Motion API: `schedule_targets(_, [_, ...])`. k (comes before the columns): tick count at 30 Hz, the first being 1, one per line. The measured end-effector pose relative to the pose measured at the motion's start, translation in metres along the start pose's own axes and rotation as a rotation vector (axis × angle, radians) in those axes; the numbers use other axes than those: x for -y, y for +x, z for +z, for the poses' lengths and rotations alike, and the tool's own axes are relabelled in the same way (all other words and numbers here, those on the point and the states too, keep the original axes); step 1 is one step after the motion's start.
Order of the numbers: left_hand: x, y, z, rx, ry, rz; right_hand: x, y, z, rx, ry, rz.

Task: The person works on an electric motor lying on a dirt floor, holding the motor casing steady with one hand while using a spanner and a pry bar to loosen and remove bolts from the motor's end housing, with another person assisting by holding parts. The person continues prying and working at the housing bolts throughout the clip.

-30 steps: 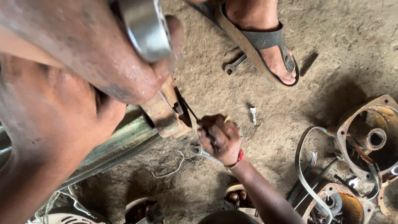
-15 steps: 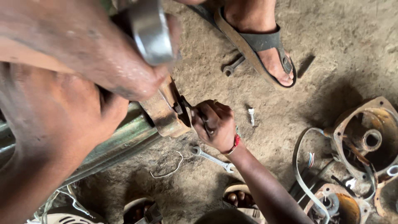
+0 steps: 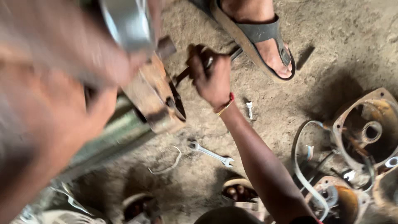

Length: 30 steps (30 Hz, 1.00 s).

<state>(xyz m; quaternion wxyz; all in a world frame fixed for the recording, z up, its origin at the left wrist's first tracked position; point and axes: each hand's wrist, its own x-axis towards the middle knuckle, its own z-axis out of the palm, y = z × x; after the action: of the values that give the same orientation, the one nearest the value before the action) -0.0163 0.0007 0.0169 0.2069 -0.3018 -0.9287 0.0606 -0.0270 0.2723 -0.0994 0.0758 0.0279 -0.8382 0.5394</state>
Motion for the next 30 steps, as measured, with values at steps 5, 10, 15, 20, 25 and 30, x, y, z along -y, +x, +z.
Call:
schedule_targets(5, [-0.003,0.014,-0.016,-0.017,0.03,-0.061,0.009,-0.023,-0.015,-0.014,-0.089,-0.21])
schedule_targets(10, [-0.005,0.02,-0.024,0.083,-0.071,-0.131,-0.012,-0.065,-0.035,0.043,-0.07,-0.126])
schedule_targets(15, [-0.003,0.018,-0.02,0.033,0.047,-0.084,-0.038,-0.092,-0.021,-0.003,-0.094,-0.338])
schedule_targets(20, [-0.003,0.022,-0.019,0.017,0.112,-0.027,-0.091,-0.123,-0.004,0.056,0.019,-0.347])
schedule_targets(25, [-0.005,0.026,-0.019,0.075,-0.052,-0.075,-0.129,-0.145,0.006,0.075,-0.001,-0.296])
schedule_targets(30, [-0.003,0.022,-0.013,0.026,-0.069,-0.019,-0.116,-0.167,-0.028,0.026,-0.155,-0.178])
